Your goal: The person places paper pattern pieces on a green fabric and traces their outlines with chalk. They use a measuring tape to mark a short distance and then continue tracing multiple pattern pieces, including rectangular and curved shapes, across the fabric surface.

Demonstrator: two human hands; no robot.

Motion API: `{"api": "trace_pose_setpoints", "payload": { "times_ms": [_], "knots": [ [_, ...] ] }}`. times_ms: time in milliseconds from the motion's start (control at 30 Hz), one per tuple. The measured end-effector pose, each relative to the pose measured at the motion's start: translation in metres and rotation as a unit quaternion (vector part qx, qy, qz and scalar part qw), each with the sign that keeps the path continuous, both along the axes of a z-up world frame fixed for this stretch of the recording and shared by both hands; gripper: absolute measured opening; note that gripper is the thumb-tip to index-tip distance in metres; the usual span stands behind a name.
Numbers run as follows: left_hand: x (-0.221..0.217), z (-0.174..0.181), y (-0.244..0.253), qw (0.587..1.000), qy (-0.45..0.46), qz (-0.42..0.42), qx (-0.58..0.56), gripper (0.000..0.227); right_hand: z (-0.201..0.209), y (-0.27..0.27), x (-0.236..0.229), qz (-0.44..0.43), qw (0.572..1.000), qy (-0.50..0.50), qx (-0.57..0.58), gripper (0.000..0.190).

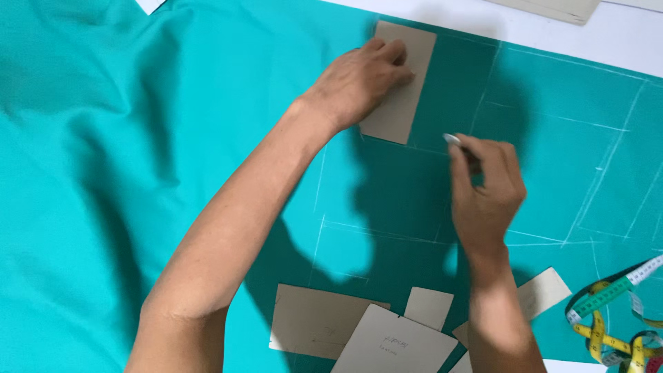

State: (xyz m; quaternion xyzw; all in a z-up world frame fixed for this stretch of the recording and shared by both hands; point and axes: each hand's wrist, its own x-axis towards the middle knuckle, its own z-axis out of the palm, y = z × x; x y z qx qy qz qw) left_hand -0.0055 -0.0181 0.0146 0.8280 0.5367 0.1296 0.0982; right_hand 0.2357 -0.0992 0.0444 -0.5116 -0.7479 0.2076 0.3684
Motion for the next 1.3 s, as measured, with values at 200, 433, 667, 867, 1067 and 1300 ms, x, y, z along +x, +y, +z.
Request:
{"api": "trace_pose_setpoints", "payload": {
  "times_ms": [200, 433, 667, 867, 1067, 1300],
  "knots": [
    [-0.005, 0.026, -0.063, 0.995, 0.079, 0.022, 0.063, 0.023, 0.002, -0.056, 0.062, -0.127, 0.990, -0.012, -0.059, 0.005],
    [-0.013, 0.050, -0.230, 0.982, 0.010, 0.186, -0.032, 0.028, -0.016, -0.141, 0.152, -0.180, 0.945, 0.194, -0.194, 0.012],
    [0.047, 0.035, -0.317, 0.972, -0.041, 0.229, -0.017, 0.060, -0.033, -0.212, 0.249, -0.256, 0.895, 0.276, -0.240, 0.017],
    [0.094, 0.010, -0.321, 0.960, -0.060, 0.273, -0.003, 0.063, -0.051, -0.278, 0.339, -0.309, 0.852, 0.352, -0.235, 0.012],
    [0.128, -0.008, -0.312, 0.928, 0.004, 0.373, -0.012, 0.076, -0.058, -0.350, 0.412, -0.354, 0.757, 0.495, -0.238, 0.012],
    [0.133, -0.022, -0.296, 0.942, 0.094, 0.307, -0.100, 0.066, -0.048, -0.368, 0.505, -0.410, 0.761, 0.439, -0.244, 0.017]
  ]
}}
